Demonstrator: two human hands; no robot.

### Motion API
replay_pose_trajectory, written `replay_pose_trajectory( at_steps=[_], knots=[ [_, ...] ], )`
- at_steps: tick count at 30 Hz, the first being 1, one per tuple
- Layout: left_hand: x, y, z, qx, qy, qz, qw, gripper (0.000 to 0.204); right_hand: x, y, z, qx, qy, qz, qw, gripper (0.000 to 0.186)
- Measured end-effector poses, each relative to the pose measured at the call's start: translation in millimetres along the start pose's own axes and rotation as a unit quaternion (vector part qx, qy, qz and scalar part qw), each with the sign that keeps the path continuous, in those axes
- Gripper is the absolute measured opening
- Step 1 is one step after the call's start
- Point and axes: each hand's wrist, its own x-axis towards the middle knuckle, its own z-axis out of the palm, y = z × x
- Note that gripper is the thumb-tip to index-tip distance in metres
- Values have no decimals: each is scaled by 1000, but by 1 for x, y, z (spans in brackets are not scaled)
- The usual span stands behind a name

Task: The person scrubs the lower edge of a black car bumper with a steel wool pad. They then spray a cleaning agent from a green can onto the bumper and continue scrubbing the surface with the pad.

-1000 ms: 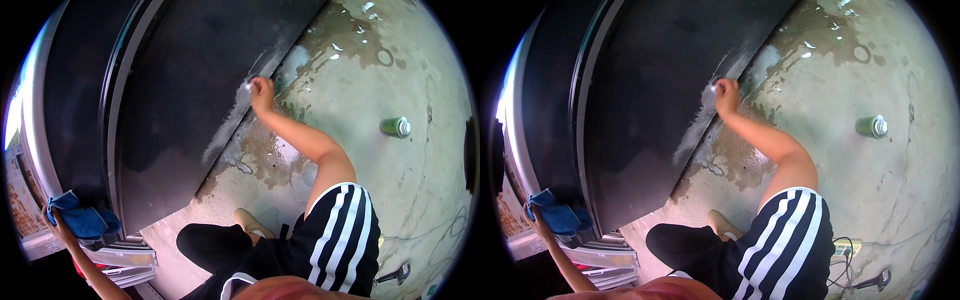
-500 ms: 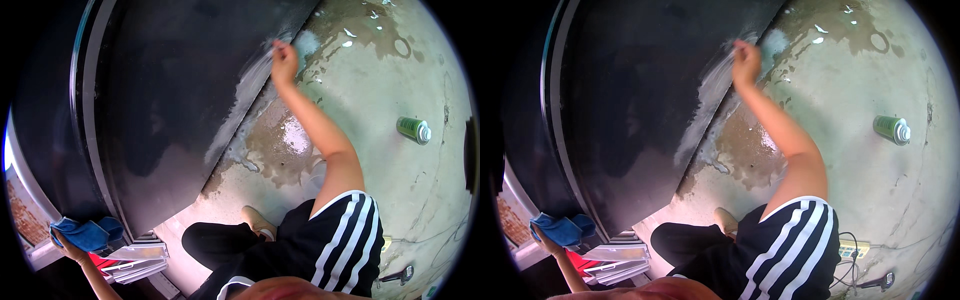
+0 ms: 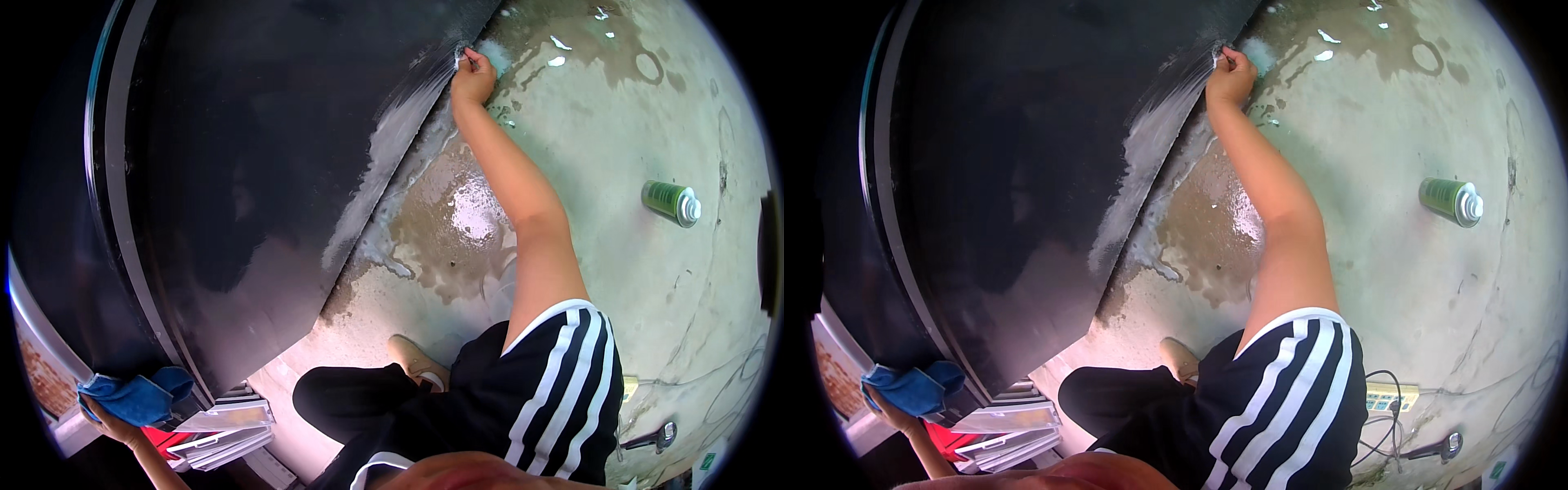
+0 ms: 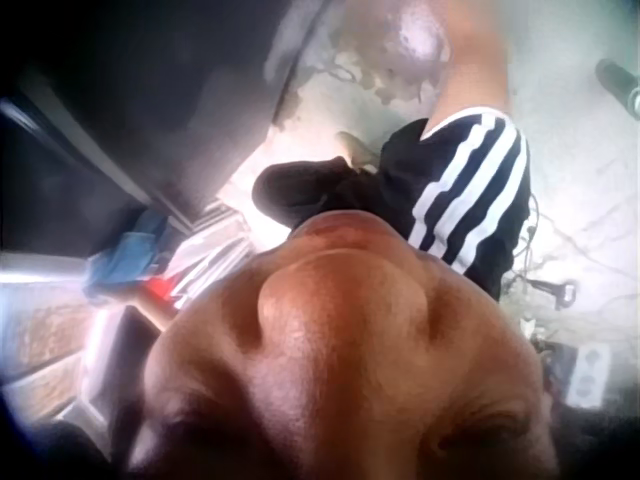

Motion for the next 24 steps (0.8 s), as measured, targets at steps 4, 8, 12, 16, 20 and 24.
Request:
replay_pose_trajectory(
  at_steps=[4,8,12,16,20,24],
  knots=[
    [3,-6,-1,-1,4,-5,1000,51,-65,43,-18,54,-122,9,991,7],
    [-10,15,9,0,43,-51,998,51,-62,23,-25,19,-144,-8,989,6],
    [11,-22,-18,141,-13,147,979,51,8,6,-4,42,-36,22,998,8],
    [-11,17,17,-25,33,-59,997,51,-62,42,-28,33,-179,17,983,4],
    [10,-21,-19,120,7,109,987,54,-51,25,-25,11,-149,20,989,4],
    [10,-25,-5,-46,23,22,998,49,7,14,-10,35,-38,20,998,3]
  ],
)
